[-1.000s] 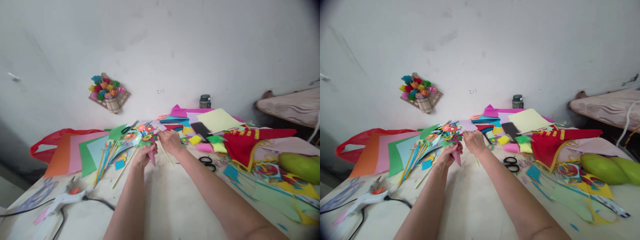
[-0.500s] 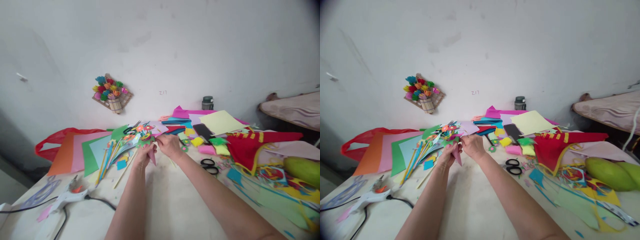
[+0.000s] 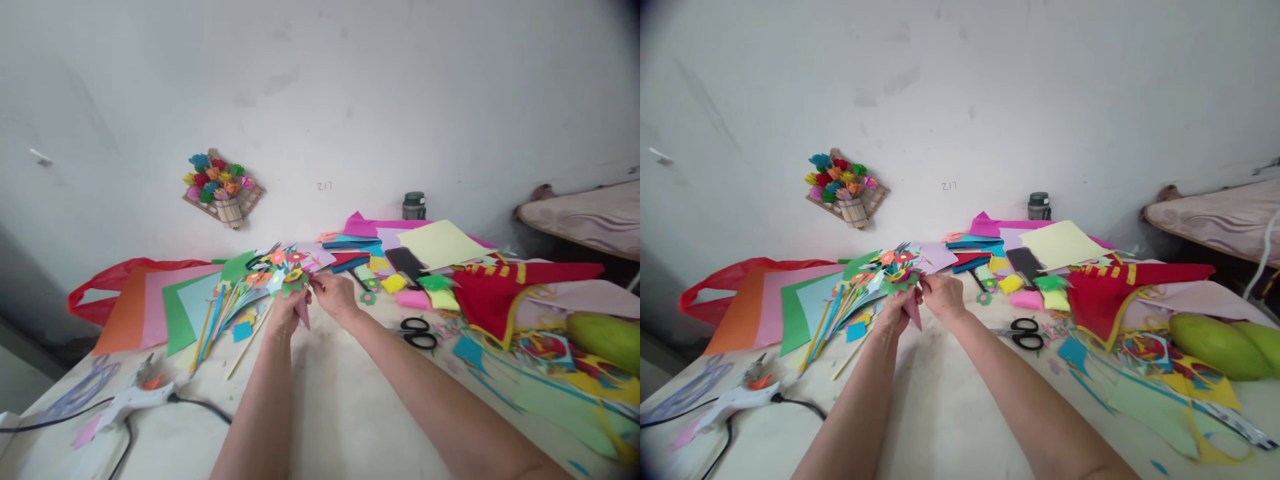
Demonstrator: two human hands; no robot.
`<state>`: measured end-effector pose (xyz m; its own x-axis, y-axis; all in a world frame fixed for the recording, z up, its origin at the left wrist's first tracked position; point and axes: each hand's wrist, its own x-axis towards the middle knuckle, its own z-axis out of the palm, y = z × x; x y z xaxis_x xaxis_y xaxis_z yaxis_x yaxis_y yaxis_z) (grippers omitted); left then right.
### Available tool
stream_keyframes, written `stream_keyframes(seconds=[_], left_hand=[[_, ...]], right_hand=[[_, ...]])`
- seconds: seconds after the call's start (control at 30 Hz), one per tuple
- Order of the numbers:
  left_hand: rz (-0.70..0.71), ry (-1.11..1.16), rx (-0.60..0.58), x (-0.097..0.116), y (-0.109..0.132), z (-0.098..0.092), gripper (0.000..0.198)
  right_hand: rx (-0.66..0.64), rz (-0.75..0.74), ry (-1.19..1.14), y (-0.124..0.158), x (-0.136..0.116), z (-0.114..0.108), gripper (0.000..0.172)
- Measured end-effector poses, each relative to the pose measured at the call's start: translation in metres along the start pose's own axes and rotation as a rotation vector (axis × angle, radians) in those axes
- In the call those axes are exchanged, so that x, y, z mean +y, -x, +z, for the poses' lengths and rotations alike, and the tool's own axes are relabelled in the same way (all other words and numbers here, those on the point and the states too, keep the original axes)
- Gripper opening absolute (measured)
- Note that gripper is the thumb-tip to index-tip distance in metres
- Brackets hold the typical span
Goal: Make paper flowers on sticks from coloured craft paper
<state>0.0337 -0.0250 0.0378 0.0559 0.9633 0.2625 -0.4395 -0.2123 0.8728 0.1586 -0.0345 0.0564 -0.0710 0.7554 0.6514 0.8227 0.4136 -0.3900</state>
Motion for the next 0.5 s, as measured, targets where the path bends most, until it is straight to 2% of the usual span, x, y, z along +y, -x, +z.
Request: stream_keyframes(seconds=[0.23,0.5], left_hand=[[0.006,-0.009,-0.014,0.0004,0.0019,0.0032,0.03],[0.044,-0.07,-0.026,0.0022,0.0029,0.0038,0.026]], right_hand=[[0.073,0.036,0.04,0.0006,0.0039,0.0024,0.027],[0.085,-0.071,0.068,0.0023,0.009,0.0017,0.027]])
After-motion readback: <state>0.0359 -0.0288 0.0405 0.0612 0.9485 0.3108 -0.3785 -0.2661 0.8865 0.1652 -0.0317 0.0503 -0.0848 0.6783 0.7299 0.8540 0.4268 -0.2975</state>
